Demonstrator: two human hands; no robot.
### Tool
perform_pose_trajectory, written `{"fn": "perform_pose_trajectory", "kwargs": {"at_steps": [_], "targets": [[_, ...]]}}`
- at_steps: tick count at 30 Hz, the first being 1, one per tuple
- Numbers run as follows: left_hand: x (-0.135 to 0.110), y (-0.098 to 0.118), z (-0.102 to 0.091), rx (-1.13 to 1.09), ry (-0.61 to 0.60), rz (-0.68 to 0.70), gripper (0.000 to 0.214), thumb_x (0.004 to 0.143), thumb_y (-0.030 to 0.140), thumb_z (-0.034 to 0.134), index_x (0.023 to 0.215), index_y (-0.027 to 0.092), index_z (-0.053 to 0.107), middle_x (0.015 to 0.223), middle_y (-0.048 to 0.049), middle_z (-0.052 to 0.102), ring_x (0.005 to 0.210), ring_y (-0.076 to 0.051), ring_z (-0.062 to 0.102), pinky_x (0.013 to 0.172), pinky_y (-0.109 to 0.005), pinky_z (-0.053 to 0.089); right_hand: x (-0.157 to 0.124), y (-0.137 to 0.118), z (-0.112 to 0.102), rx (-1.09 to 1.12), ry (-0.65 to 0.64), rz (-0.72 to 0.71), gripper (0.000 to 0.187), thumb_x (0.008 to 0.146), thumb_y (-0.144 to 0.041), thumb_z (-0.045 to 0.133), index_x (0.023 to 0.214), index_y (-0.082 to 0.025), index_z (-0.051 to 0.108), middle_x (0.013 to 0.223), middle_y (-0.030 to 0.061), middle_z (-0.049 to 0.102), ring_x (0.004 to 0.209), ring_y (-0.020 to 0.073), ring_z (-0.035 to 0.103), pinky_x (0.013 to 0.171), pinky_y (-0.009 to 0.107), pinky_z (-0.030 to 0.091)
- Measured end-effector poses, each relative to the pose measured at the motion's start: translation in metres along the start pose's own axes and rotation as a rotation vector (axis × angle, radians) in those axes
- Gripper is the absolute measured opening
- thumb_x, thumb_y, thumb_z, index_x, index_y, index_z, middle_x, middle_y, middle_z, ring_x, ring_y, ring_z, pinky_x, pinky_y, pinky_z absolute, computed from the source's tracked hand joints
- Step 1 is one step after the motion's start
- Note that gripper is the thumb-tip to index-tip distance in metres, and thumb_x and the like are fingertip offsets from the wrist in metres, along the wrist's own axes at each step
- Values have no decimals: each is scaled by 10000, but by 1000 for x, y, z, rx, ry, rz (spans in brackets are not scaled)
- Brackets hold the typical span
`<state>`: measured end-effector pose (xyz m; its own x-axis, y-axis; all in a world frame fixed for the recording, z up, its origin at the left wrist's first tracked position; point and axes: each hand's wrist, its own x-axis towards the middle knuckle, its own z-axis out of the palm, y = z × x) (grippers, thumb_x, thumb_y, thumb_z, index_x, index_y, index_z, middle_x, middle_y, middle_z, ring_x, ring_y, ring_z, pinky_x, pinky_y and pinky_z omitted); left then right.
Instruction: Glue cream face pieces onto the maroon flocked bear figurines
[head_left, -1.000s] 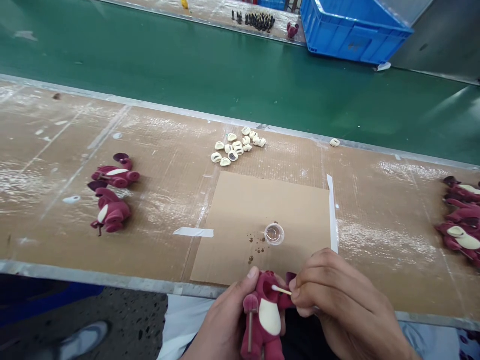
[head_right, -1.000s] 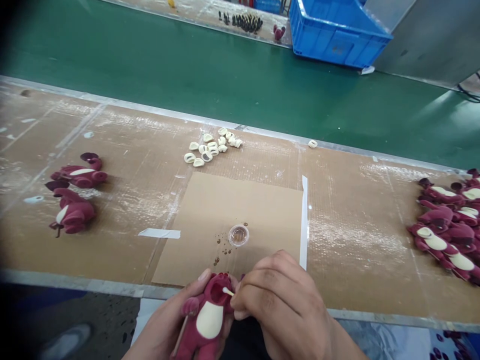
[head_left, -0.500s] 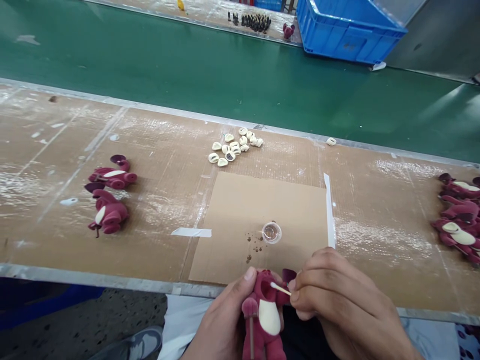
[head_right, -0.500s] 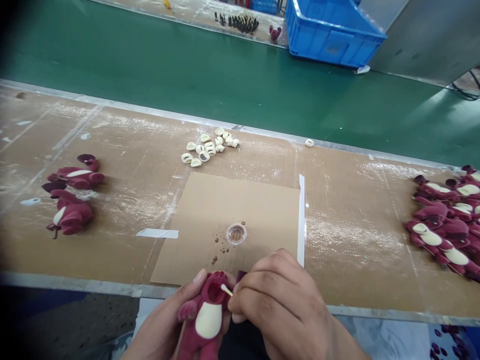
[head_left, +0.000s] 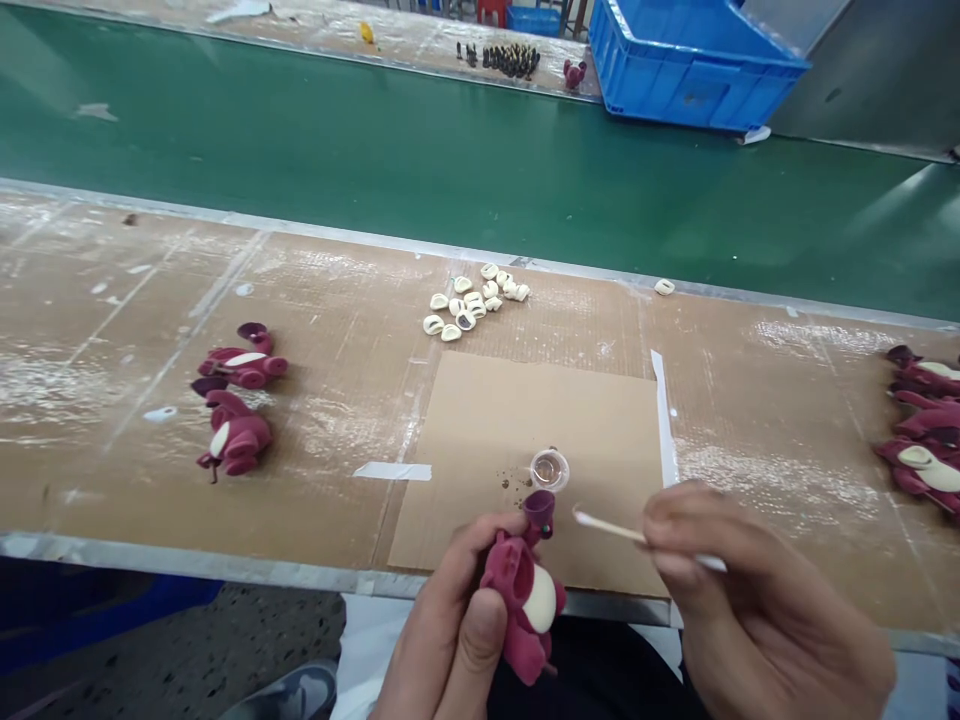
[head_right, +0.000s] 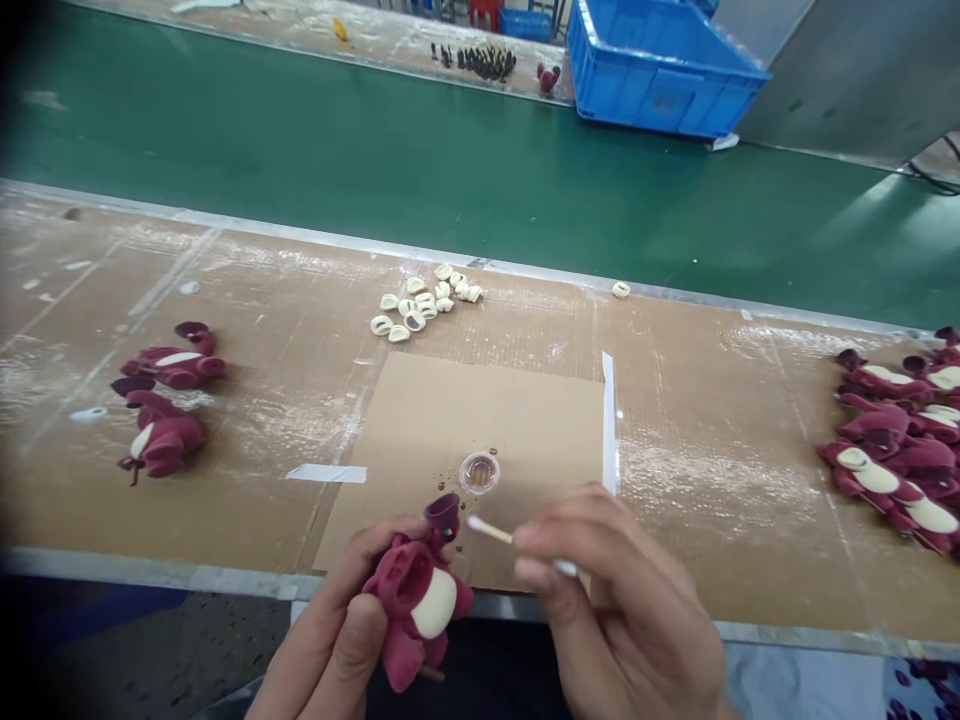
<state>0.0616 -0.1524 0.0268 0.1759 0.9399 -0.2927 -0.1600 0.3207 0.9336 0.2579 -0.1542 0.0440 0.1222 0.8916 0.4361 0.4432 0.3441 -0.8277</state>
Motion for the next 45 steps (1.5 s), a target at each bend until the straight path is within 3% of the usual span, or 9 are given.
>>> {"fn": "perform_pose_trajectory", "kwargs": {"at_steps": [5,11,15,19,22,30,36,40,45], "targets": [[-2,-13,-8,-55,56,89,312,1008,497,617,1288,370,669,1108,-26,705,753,-186,740,647,-322,706,6,29,13,-221,-98,-18,165,975,-79,662,1063,-197,736,973,25,653,865,108,657,735,221,553],[1,-22,-20,-28,52,191,305,1007,463,642,1298,370,656,1245,-51,653,789,-183,755,689,-311,690,3,46,20,-268,-165,12,134,993,-114,649,1051,-191,741,950,33,660,854,125,674,739,242,575],[5,-24,-28,12,39,217,274,1008,423,653,1282,402,658,1320,-36,618,985,-233,766,785,-311,676,2,47,19,-257,-159,10,141,979,-100,653,1045,-183,746,937,37,675,838,137,692,722,250,584],[6,-25,-29,99,16,245,283,1044,436,593,1326,411,606,1355,-33,607,1142,-240,716,1006,-360,585,4,48,20,-236,-142,24,129,977,-111,662,1031,-191,747,924,30,688,811,133,700,702,245,587],[6,-24,-27,118,20,251,287,1065,410,568,1351,417,581,1398,-1,572,1201,-185,679,1038,-276,526,3,49,21,-204,-115,29,123,980,-117,669,1041,-204,732,936,21,723,840,130,714,729,241,591],[10,-26,-28,266,-36,226,309,1089,387,527,1393,448,524,1290,42,646,1177,-127,628,1006,-196,469,-2,29,20,-62,-18,81,204,967,-67,662,1097,-217,708,957,4,744,890,127,711,777,242,578],[10,-30,-28,310,-110,259,360,1096,341,505,1447,410,465,1321,3,635,1150,-152,642,1025,-229,493,2,5,28,168,-115,-6,238,941,12,627,1091,-158,698,927,32,746,866,152,705,771,292,592],[11,-30,-31,364,-139,339,409,1093,280,504,1481,388,441,1365,-6,590,1251,-157,589,1071,-207,448,4,5,32,115,-182,-76,161,992,-58,619,1094,-165,683,898,43,741,818,163,707,761,322,606],[9,-30,-31,375,-149,354,388,1098,289,487,1475,366,445,1358,-37,596,1253,-201,593,1078,-285,454,4,1,29,-8,-226,-169,141,1035,-74,559,1039,-150,678,885,53,745,835,158,710,770,315,590]]}}
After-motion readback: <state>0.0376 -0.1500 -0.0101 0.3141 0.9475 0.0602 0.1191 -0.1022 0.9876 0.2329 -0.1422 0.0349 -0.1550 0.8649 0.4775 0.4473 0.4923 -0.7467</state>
